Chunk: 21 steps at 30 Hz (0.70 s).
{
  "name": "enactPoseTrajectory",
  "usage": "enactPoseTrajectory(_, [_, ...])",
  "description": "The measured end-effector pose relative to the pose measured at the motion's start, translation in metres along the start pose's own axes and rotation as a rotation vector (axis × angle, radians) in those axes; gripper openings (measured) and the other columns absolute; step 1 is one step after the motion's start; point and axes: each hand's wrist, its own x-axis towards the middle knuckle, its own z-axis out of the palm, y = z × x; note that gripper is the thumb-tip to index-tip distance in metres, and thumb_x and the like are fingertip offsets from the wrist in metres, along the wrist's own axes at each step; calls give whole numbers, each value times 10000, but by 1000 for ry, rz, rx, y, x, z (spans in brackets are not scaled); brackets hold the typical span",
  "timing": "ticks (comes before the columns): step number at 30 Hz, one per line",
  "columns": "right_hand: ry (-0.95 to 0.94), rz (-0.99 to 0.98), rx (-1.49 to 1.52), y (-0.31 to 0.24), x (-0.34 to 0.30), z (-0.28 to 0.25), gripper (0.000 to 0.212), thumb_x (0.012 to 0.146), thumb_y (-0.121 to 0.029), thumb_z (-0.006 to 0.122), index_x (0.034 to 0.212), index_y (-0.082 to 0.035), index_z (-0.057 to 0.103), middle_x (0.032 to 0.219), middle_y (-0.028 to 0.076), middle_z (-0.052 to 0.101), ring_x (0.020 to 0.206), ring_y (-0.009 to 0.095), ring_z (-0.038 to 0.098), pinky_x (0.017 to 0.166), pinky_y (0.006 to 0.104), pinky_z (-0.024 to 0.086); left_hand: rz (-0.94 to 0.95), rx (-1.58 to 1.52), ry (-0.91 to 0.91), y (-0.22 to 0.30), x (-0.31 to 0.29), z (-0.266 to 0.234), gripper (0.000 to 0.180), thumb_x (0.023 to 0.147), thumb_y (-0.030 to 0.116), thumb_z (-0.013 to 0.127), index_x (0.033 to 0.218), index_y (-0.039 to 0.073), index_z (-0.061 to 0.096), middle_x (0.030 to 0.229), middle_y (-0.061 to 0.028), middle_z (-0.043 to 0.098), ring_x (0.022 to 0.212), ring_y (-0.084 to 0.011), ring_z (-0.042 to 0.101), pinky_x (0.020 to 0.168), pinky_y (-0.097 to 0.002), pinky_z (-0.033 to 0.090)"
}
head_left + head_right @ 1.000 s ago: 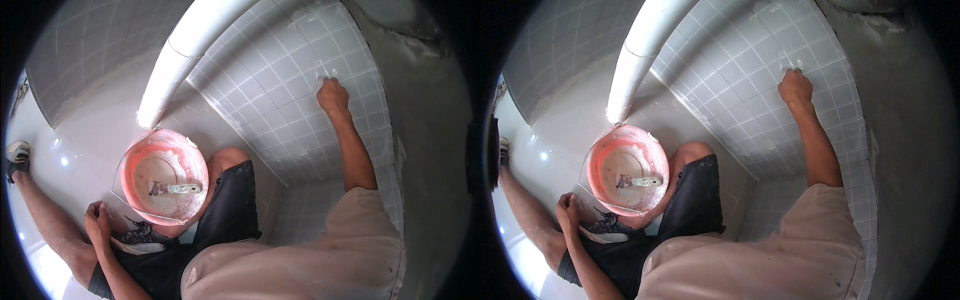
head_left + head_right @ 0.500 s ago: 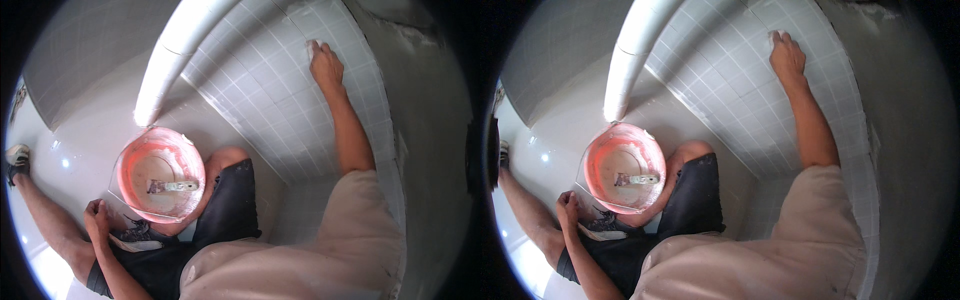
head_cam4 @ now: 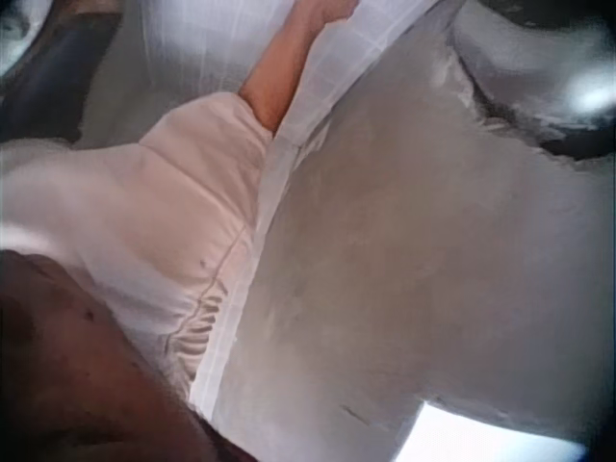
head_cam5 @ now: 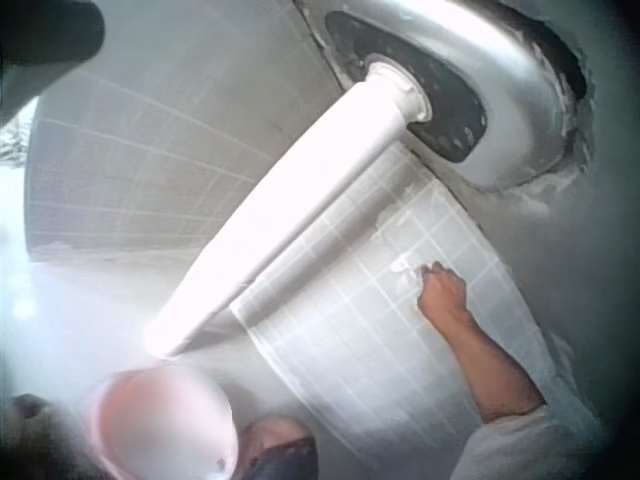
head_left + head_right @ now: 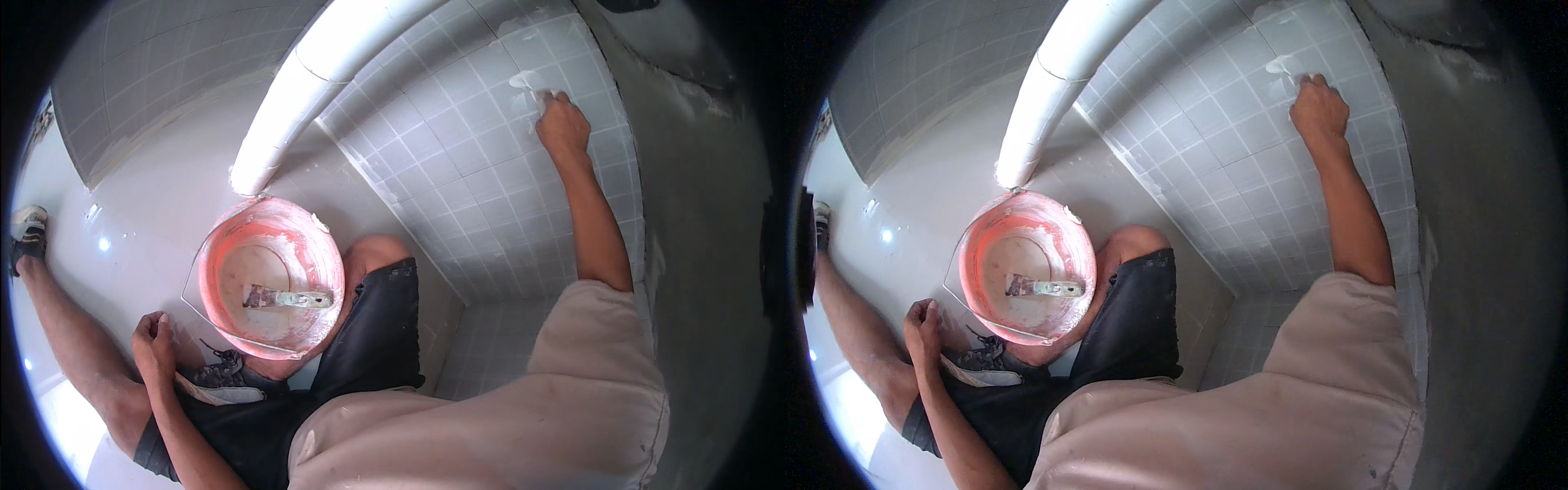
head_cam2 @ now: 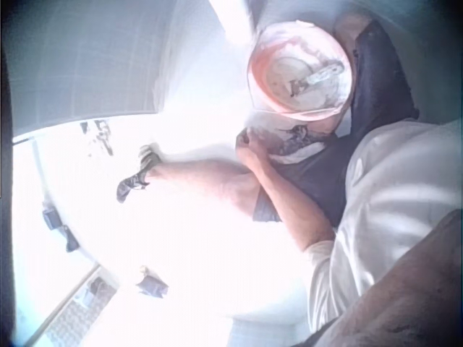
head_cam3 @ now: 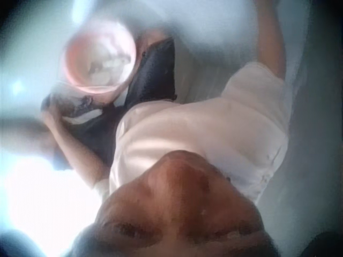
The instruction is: The person applies grout to the joints of a tiled wall using a small rectangular spreader, frequently dipping the tool into a pink bucket containing a white grouting compound.
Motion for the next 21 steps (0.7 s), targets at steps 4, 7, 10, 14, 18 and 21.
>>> enactPoseTrajectory(4, [64,-107,72,-10,12,-3,402,861,-85,600,1263,-103,608,1166,138,619,1001,338,648,854,435,550,25,82,-29,-10,12,3,292,925,211,588,1043,-47,659,755,-63,632,657,-123,561,620,-271,456])
enactPoseTrajectory(7, [-52,-162,-15,-28,20,-7,366,876,-86,572,1239,-89,620,1146,154,624,988,342,655,853,437,549,20,28,-20,-18,12,3,285,923,206,588,1023,-50,661,745,-58,626,648,-120,560,613,-274,453])
enactPoseTrajectory(10, [-267,-91,-100,-34,15,-9,338,888,-81,545,1214,-73,633,1134,166,623,974,346,657,842,438,550,20,11,31,-1,2,1,279,922,200,587,1004,-56,660,736,-50,620,630,-116,553,599,-278,447])
enactPoseTrajectory(14, [116,-176,75,-26,29,-10,317,882,-82,540,1175,-51,656,1150,176,620,1013,358,655,857,443,543,23,66,-14,-4,10,4,283,917,207,592,1004,-53,661,724,-47,611,610,-117,548,593,-281,447])
enactPoseTrajectory(18, [110,-215,62,-31,34,7,336,867,-113,565,1184,-49,653,1172,170,617,1039,368,651,873,449,539,-18,0,-7,-7,5,1,283,912,211,595,1003,-48,664,717,-49,609,623,-116,552,599,-280,447])
enactPoseTrajectory(21, [-285,-6,34,-40,16,-4,369,869,-139,592,1228,-57,628,1146,161,619,989,380,654,851,466,540,37,25,49,-8,6,-1,276,914,210,595,997,-44,666,716,-43,609,631,-112,547,597,-275,442])
